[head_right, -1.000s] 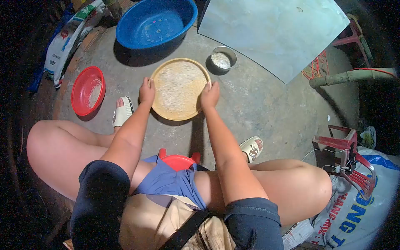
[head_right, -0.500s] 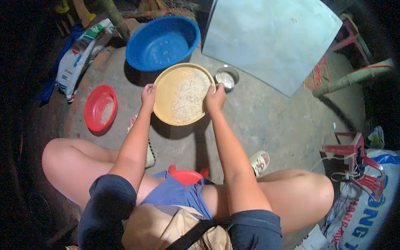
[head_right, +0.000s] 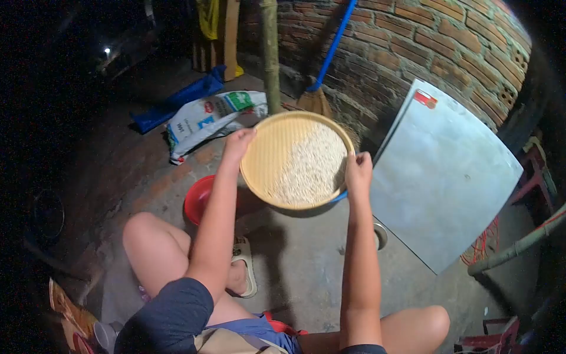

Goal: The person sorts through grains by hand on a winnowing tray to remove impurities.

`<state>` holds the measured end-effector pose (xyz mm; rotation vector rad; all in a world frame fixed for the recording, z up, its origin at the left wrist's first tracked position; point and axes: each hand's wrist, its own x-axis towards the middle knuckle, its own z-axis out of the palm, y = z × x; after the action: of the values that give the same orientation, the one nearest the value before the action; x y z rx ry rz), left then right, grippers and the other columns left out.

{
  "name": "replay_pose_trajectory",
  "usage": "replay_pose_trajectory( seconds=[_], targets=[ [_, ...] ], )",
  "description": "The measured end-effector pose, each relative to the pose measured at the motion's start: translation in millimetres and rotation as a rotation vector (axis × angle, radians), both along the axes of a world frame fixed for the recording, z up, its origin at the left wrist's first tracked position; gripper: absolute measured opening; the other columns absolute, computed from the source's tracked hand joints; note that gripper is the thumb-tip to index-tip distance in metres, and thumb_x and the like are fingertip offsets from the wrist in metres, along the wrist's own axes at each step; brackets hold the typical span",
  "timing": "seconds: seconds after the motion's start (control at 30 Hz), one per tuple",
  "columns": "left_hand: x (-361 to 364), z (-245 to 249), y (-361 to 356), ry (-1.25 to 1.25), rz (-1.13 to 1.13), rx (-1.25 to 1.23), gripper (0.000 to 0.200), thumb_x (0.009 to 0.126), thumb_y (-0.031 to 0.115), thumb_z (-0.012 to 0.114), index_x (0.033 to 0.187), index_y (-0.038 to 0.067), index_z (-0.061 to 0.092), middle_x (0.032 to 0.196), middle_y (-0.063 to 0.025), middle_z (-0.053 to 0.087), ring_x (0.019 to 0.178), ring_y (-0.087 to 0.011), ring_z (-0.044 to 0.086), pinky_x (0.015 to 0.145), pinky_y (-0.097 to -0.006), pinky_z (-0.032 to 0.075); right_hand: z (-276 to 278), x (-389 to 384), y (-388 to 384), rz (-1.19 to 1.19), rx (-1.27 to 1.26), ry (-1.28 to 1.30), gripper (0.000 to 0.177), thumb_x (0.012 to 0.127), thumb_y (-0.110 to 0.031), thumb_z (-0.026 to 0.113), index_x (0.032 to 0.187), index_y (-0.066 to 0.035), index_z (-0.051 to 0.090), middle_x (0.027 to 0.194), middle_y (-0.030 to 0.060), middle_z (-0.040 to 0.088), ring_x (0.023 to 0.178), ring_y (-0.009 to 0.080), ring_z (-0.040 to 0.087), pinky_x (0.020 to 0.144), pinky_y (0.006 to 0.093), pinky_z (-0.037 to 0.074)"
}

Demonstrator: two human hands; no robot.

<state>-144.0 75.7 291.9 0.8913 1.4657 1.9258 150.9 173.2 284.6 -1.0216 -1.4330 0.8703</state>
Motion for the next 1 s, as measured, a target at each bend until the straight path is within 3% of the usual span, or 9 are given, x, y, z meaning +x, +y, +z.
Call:
replay_pose_trajectory(
  seconds=[0.07,0.2,0.33,0.4,0.6,0.73,0.83,0.93,1.0],
  targets=[
    [-7,55,-7,0.049,-0.018,-0.028,0.020,0.084,0.019,0.058,0.088,0.000,0.060,0.077,-0.0058,0.062,0.064,-0.0127,0.058,0.061,-0.0261,0.047,37,-12,6,0.172,-0.144,0.142,0.024,0.084,-0.023,0.057,0.074,-0.003,0.048,0.062,0.0022,0.046,0.056,0.0108,0.042,0.050,0.0273,0.037],
    [-2,99,-24,0.245,0.061,-0.095,0.022,0.085,0.019,0.058,0.093,-0.001,0.060,0.081,-0.0073,0.063,0.070,-0.0141,0.059,0.063,-0.0278,0.047,77,-25,12,0.138,-0.161,0.221,0.022,0.083,-0.020,0.058,0.072,-0.003,0.049,0.062,0.0024,0.050,0.054,0.0095,0.044,0.047,0.0254,0.038],
    [-48,134,-108,0.079,-0.014,-0.138,0.022,0.085,0.016,0.056,0.097,-0.002,0.060,0.086,-0.0111,0.064,0.073,-0.0167,0.063,0.065,-0.0294,0.051,87,-78,-60,0.333,-0.124,0.210,0.023,0.086,-0.024,0.056,0.082,-0.003,0.047,0.067,0.0031,0.050,0.054,0.0099,0.043,0.047,0.0264,0.039],
    [-73,134,-147,-0.006,0.003,-0.258,0.022,0.086,0.015,0.054,0.097,-0.003,0.059,0.086,-0.0132,0.064,0.075,-0.0188,0.064,0.064,-0.0313,0.052,88,-89,-96,0.464,-0.224,0.254,0.024,0.086,-0.024,0.056,0.086,-0.002,0.047,0.067,0.0024,0.049,0.054,0.0095,0.043,0.048,0.0258,0.039],
    [26,86,-162,-0.082,0.216,-0.179,0.022,0.087,0.018,0.055,0.096,-0.002,0.060,0.087,-0.0108,0.064,0.071,-0.0158,0.062,0.065,-0.0298,0.051,53,-38,-59,0.569,-0.413,0.350,0.019,0.084,-0.018,0.057,0.088,0.000,0.056,0.075,0.0056,0.058,0.065,0.0109,0.053,0.060,0.0231,0.044],
    [38,88,-172,-0.099,0.290,-0.232,0.024,0.086,0.018,0.056,0.098,-0.003,0.059,0.087,-0.0097,0.064,0.072,-0.0148,0.062,0.065,-0.0294,0.051,46,-33,-65,0.572,-0.439,0.350,0.016,0.083,-0.017,0.057,0.085,-0.002,0.054,0.073,0.0036,0.056,0.062,0.0087,0.051,0.056,0.0214,0.042],
    [-5,93,-219,-0.147,0.220,-0.151,0.025,0.085,0.018,0.058,0.099,-0.003,0.059,0.087,-0.0093,0.064,0.073,-0.0150,0.062,0.066,-0.0289,0.051,59,-71,-123,0.594,-0.422,0.289,0.015,0.084,-0.017,0.058,0.087,-0.005,0.051,0.070,-0.0007,0.050,0.058,0.0056,0.044,0.052,0.0186,0.036],
    [-18,114,-274,-0.252,0.345,-0.182,0.025,0.083,0.017,0.059,0.099,-0.002,0.060,0.088,-0.0108,0.064,0.074,-0.0166,0.063,0.067,-0.0293,0.051,63,-103,-172,0.695,-0.478,0.493,0.012,0.084,-0.013,0.058,0.087,-0.006,0.049,0.067,-0.0042,0.044,0.056,0.0035,0.037,0.048,0.0186,0.032],
    [1,122,-287,-0.254,0.430,-0.156,0.024,0.083,0.017,0.060,0.098,-0.002,0.060,0.088,-0.0110,0.064,0.075,-0.0172,0.063,0.067,-0.0293,0.051,66,-106,-169,0.726,-0.440,0.424,0.012,0.084,-0.013,0.058,0.086,-0.006,0.049,0.067,-0.0043,0.045,0.056,0.0034,0.038,0.048,0.0185,0.032]
  ],
)
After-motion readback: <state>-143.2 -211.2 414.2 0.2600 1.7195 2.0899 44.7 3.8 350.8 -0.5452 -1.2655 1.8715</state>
